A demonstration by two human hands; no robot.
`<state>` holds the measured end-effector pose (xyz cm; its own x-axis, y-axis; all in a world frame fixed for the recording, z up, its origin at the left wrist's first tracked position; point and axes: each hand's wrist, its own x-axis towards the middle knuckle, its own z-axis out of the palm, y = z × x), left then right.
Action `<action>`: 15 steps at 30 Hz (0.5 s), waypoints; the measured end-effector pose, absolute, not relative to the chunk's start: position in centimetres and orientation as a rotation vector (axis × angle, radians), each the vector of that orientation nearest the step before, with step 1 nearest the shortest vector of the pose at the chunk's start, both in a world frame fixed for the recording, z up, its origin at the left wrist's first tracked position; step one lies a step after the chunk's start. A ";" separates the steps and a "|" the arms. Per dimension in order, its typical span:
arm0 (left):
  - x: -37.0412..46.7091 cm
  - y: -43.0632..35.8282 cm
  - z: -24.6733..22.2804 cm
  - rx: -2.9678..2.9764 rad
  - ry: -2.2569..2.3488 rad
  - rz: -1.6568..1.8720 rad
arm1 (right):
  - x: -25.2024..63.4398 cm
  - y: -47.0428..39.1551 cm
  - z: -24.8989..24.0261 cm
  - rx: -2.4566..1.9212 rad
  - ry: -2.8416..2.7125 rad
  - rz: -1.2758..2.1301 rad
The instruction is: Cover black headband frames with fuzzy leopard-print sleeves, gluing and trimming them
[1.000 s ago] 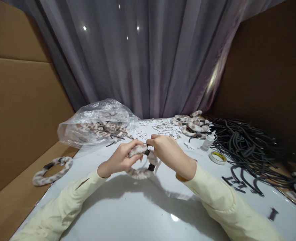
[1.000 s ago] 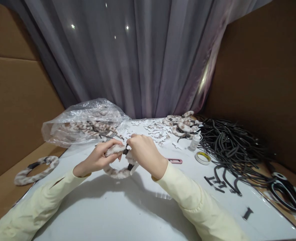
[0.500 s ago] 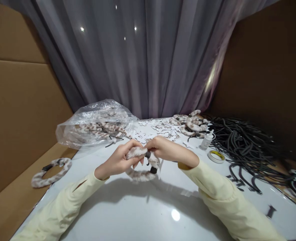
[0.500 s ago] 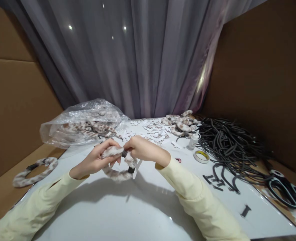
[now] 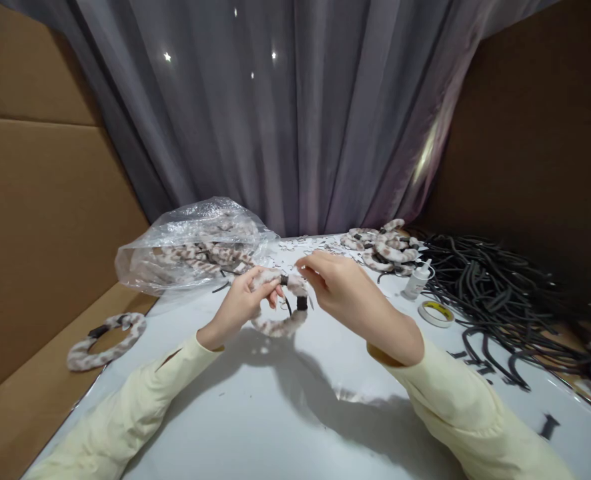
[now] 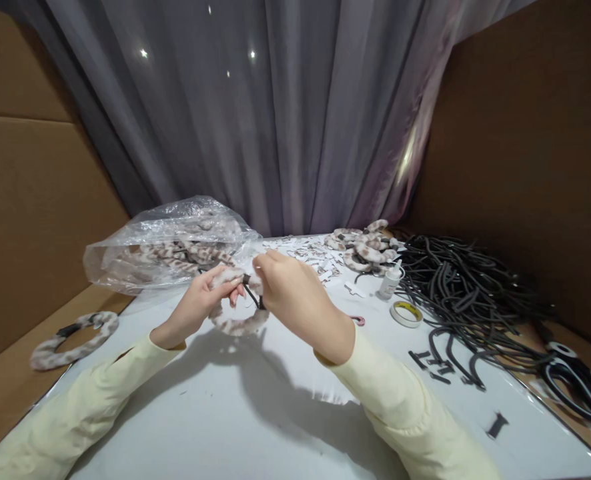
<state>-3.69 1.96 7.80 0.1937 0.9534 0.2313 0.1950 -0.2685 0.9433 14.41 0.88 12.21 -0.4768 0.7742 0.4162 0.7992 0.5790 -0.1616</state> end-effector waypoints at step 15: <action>-3.3 0.7 8.3 1.426 1.014 1.221 | 10.4 1.9 7.9 -1.187 -2.324 0.483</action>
